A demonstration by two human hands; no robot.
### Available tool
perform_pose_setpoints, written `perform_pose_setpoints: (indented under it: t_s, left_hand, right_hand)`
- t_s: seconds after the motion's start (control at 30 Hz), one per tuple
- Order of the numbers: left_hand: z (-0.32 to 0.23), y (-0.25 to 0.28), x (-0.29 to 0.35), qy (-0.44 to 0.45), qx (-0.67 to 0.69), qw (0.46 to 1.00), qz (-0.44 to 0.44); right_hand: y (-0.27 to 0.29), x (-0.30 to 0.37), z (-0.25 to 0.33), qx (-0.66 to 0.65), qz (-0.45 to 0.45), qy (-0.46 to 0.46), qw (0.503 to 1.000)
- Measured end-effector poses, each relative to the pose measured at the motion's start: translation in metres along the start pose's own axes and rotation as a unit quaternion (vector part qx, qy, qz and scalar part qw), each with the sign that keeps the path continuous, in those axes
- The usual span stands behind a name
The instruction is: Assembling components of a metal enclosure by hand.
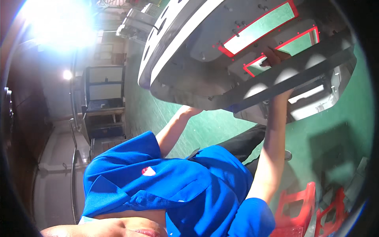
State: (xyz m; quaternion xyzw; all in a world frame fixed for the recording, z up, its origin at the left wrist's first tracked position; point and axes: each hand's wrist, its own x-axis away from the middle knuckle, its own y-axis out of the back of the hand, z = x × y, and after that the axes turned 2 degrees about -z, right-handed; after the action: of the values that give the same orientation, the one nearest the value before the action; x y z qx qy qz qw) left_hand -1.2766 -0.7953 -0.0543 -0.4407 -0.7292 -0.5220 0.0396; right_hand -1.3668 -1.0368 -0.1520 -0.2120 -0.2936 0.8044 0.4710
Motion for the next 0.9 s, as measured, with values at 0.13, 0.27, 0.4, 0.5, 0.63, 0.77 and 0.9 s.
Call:
perform_pose_setpoints:
  t_s: [0.13, 0.27, 0.4, 0.5, 0.63, 0.77, 0.9]
  left_hand:
    - [0.023, -0.009, -0.016, -0.01, 0.027, 1.0, -0.009]
    - [0.035, -0.012, -0.022, 0.0, 0.039, 0.999, -0.027]
    - [0.048, -0.017, -0.03, -0.002, 0.063, 0.997, -0.037]
    - [0.049, -0.017, -0.024, -0.005, 0.075, 0.996, -0.046]
    - [0.058, -0.02, -0.021, -0.011, 0.093, 0.994, -0.048]
    - [0.064, -0.025, -0.016, -0.013, 0.107, 0.993, -0.052]
    - [0.063, -0.029, -0.015, -0.018, 0.12, 0.991, -0.06]
  right_hand:
    - [-0.055, -0.025, 0.013, 0.061, -0.025, 0.045, 0.997]
    - [-0.074, -0.022, 0.008, 0.054, -0.074, 0.03, 0.995]
    - [-0.073, -0.02, -0.009, 0.073, -0.047, 0.064, 0.994]
    - [-0.071, -0.016, -0.015, 0.085, -0.042, 0.082, 0.992]
    - [-0.074, -0.006, -0.003, 0.199, -0.084, 0.106, 0.971]
    - [-0.074, -0.002, -0.001, 0.261, -0.094, 0.149, 0.949]
    - [-0.067, -0.001, -0.008, 0.309, -0.085, 0.209, 0.924]
